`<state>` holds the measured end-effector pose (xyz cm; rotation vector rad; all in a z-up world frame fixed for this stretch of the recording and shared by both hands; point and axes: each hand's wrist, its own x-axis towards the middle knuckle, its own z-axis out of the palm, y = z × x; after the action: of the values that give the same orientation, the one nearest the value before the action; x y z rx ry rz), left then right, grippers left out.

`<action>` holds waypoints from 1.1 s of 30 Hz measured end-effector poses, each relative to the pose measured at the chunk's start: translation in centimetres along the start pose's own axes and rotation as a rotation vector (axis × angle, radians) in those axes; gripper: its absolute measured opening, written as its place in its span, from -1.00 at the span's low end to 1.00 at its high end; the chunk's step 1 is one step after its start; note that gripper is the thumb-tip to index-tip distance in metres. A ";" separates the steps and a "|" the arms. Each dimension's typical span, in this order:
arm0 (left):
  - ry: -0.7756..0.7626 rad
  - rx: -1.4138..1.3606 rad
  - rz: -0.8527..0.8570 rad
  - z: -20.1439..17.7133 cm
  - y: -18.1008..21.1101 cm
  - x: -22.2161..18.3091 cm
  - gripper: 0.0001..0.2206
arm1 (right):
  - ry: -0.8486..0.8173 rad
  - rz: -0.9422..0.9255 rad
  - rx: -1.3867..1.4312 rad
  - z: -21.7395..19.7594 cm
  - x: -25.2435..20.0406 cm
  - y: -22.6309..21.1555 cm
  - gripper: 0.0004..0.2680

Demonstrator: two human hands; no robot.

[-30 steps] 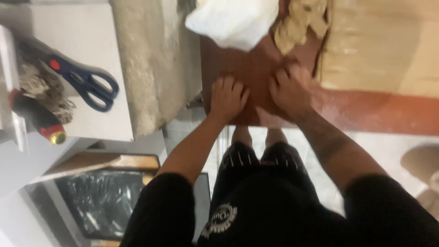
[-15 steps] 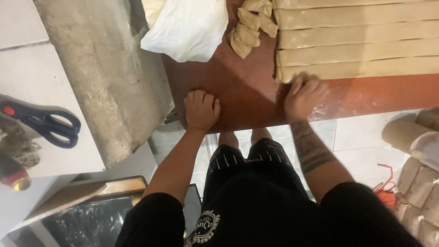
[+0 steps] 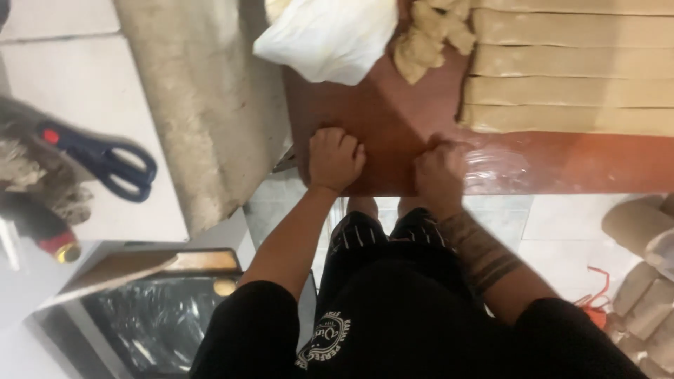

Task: Shaping dough into small balls and arranging them on a baking tray

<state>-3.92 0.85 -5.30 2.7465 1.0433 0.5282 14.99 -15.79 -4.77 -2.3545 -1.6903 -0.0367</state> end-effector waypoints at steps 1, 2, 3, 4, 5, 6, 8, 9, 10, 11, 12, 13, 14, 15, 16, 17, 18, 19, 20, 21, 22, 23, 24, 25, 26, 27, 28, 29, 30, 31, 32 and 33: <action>-0.001 -0.007 -0.004 -0.1 0.0 0.0 -0.80 | 0.097 0.033 -0.055 -0.9 2.5 0.0 -0.81; -0.008 -0.019 -0.011 -0.2 0.3 -0.3 -0.81 | 0.187 0.067 -0.112 -2.0 4.6 0.0 -0.82; -0.013 -0.013 -0.028 -0.5 0.2 -0.5 -0.81 | 0.177 0.055 -0.102 -0.2 5.4 -0.9 -0.82; -0.012 -0.020 -0.020 -0.6 0.1 -0.3 -0.81 | 0.182 0.058 -0.023 1.5 6.4 -1.6 -0.82; -0.012 -0.027 -0.013 -0.7 0.0 0.0 -0.81 | 0.187 0.061 0.055 3.2 7.5 -2.3 -0.83; -0.006 -0.025 -0.021 -0.7 0.0 -0.2 -0.81 | 0.187 0.051 0.056 2.4 6.2 -3.1 -0.83; 0.018 -0.066 -0.019 -0.7 -0.1 -0.3 -0.81 | 0.075 -0.207 0.023 0.9 3.7 -4.4 -0.80; 0.024 -0.064 -0.024 -0.5 -0.3 -0.3 -0.81 | 0.077 -0.214 0.023 1.1 3.5 -2.1 -0.80; 0.023 -0.074 -0.029 -0.4 -0.4 -0.4 -0.80 | 0.066 -0.390 0.000 1.4 3.0 0.1 -0.84; 0.023 -0.084 -0.033 -0.2 -0.4 -0.5 -0.78 | 0.055 -0.565 -0.024 1.6 2.5 2.5 -0.85; 0.018 -0.080 -0.039 -0.1 -0.5 -0.2 -0.78 | 0.052 -0.568 -0.017 1.9 4.3 2.1 -0.85; 0.053 -0.071 -0.024 0.0 -0.6 0.0 -0.80 | 0.020 -0.289 -0.024 2.2 6.1 1.7 -0.80; 0.086 -0.063 -0.003 0.0 -0.7 0.2 -0.81 | -0.011 -0.005 -0.032 2.4 7.5 1.2 -0.66; 0.079 -0.060 -0.003 -0.7 -0.3 -0.9 -0.81 | -0.014 -0.002 -0.026 1.9 5.7 -1.3 -0.66; 0.071 -0.073 -0.012 -0.9 -0.3 -0.5 -0.81 | 0.078 -0.069 0.030 1.8 5.4 -3.2 -0.71; 0.063 -0.087 -0.021 -1.0 -0.4 -0.1 -0.80 | 0.170 -0.136 0.085 1.7 5.2 -5.1 -0.74; 0.064 -0.085 -0.022 -1.1 -0.6 0.0 -0.80 | 0.171 -0.138 0.087 2.2 3.4 -3.3 -0.74; 0.066 -0.083 -0.018 -1.0 -0.7 0.1 -0.81 | 0.099 -0.261 0.125 2.9 1.5 -1.3 -0.78; 0.067 -0.091 -0.009 -0.8 -0.5 0.1 -0.81 | 0.025 -0.379 0.156 3.5 -0.7 0.8 -0.81; 0.067 -0.098 -0.006 -0.8 -0.4 -0.1 -0.81 | 0.022 -0.375 0.150 3.9 0.1 1.2 -0.81; 0.063 -0.082 -0.009 -0.7 -0.5 -0.2 -0.81 | 0.060 -0.367 0.073 4.5 1.4 1.9 -0.80; 0.059 -0.065 -0.011 -0.6 -0.5 -0.2 -0.81 | 0.099 -0.360 -0.003 5.1 2.6 2.5 -0.79; 0.057 -0.062 -0.011 -0.4 -0.4 -0.5 -0.81 | 0.099 -0.359 0.000 4.3 4.2 0.5 -0.79; 0.047 -0.083 -0.012 -0.2 -0.3 -0.8 -0.82 | 0.100 -0.263 0.041 3.5 5.7 -1.6 -0.74; 0.048 -0.096 -0.017 -0.1 -0.6 -0.6 -0.82 | 0.109 -0.176 0.082 2.8 8.0 -3.7 -0.69; 0.057 -0.086 -0.019 -0.5 -0.7 -0.5 -0.82 | 0.118 -0.186 0.088 1.5 7.0 -4.1 -0.69; 0.059 -0.089 -0.024 -0.7 -0.5 -0.3 -0.82 | 0.135 -0.266 0.085 0.0 5.8 -4.2 -0.73; 0.062 -0.093 -0.030 -0.8 -0.4 -0.1 -0.82 | 0.152 -0.347 0.082 -1.3 4.7 -4.2 -0.76; 0.059 -0.100 -0.031 -0.8 -0.3 -0.2 -0.82 | 0.146 -0.345 0.077 0.7 3.9 -1.7 -0.76; 0.051 -0.102 -0.035 -0.8 -0.3 -0.4 -0.81 | 0.129 -0.376 0.035 2.8 3.0 1.0 -0.76; 0.046 -0.096 -0.037 -0.7 -0.5 -0.3 -0.79 | 0.118 -0.409 -0.002 5.1 2.5 3.6 -0.76; 0.047 -0.097 -0.038 -0.5 -0.5 0.1 -0.79 | 0.118 -0.410 -0.004 4.7 4.7 1.8 -0.76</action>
<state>-4.32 1.28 -4.93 2.6368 1.0488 0.6239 17.64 -11.02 -8.88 -1.9264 -2.0778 -0.2447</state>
